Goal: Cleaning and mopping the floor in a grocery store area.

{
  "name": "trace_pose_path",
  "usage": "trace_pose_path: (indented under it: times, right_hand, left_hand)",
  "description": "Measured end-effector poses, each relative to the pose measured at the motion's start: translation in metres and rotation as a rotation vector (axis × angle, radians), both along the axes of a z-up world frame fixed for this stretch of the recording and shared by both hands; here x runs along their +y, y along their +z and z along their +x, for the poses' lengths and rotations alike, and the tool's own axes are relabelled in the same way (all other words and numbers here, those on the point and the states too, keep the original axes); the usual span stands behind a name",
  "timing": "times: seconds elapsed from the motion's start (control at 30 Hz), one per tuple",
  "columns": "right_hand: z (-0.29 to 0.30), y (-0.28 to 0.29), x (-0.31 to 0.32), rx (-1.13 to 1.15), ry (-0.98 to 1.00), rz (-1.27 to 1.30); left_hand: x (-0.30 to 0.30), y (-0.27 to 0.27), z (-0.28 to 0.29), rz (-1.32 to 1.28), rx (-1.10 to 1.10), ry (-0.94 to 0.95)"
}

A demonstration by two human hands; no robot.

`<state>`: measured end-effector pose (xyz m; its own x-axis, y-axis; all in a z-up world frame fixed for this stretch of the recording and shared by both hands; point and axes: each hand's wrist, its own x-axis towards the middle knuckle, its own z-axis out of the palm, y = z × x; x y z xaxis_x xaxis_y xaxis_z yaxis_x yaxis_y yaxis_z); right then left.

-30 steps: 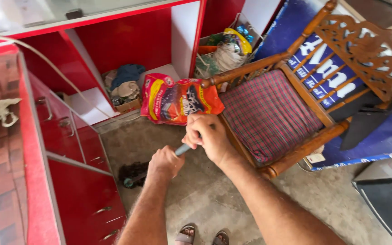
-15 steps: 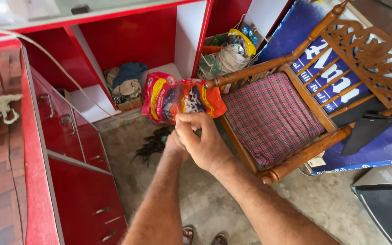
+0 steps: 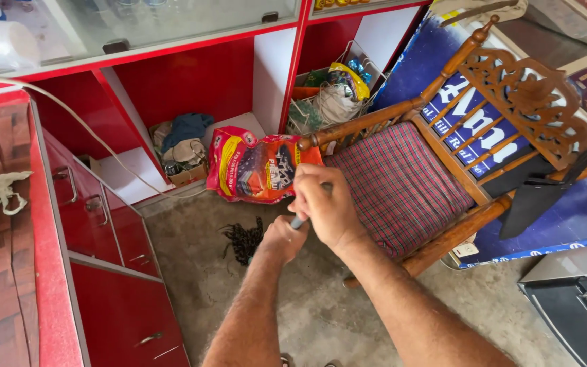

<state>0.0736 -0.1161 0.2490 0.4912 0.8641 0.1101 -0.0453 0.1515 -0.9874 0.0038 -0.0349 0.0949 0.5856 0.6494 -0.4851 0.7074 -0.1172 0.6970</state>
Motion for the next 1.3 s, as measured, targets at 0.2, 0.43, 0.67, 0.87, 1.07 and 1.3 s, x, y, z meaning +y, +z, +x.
trace_pose_path:
  times: [0.2,0.43,0.67,0.87,1.07,1.3]
  right_hand:
    - [-0.029,0.05,0.009,-0.423,0.012,-0.057]
    - [-0.031,0.031,0.043,-0.61,-0.041,-0.446]
    - [-0.014,0.036,0.03,-0.564,-0.168,-0.476]
    - [-0.004,0.037,0.014,-0.523,-0.257,-0.547]
    - [-0.009,0.048,0.014,-0.606,-0.324,-0.635]
    - [0.002,0.031,0.014,-0.737,-0.288,-0.581]
  left_hand:
    - [0.017,-0.002,-0.023,-0.047,-0.054,0.052]
    - [0.015,-0.022,-0.028,-0.066,-0.152,0.029]
    - [0.006,0.011,-0.023,-0.017,-0.27,0.031]
    - [0.0,0.036,0.006,-0.069,-0.436,-0.155]
    - [-0.009,0.051,0.014,-0.031,-0.501,-0.154]
    - [-0.02,0.029,0.016,-0.152,-0.52,-0.068]
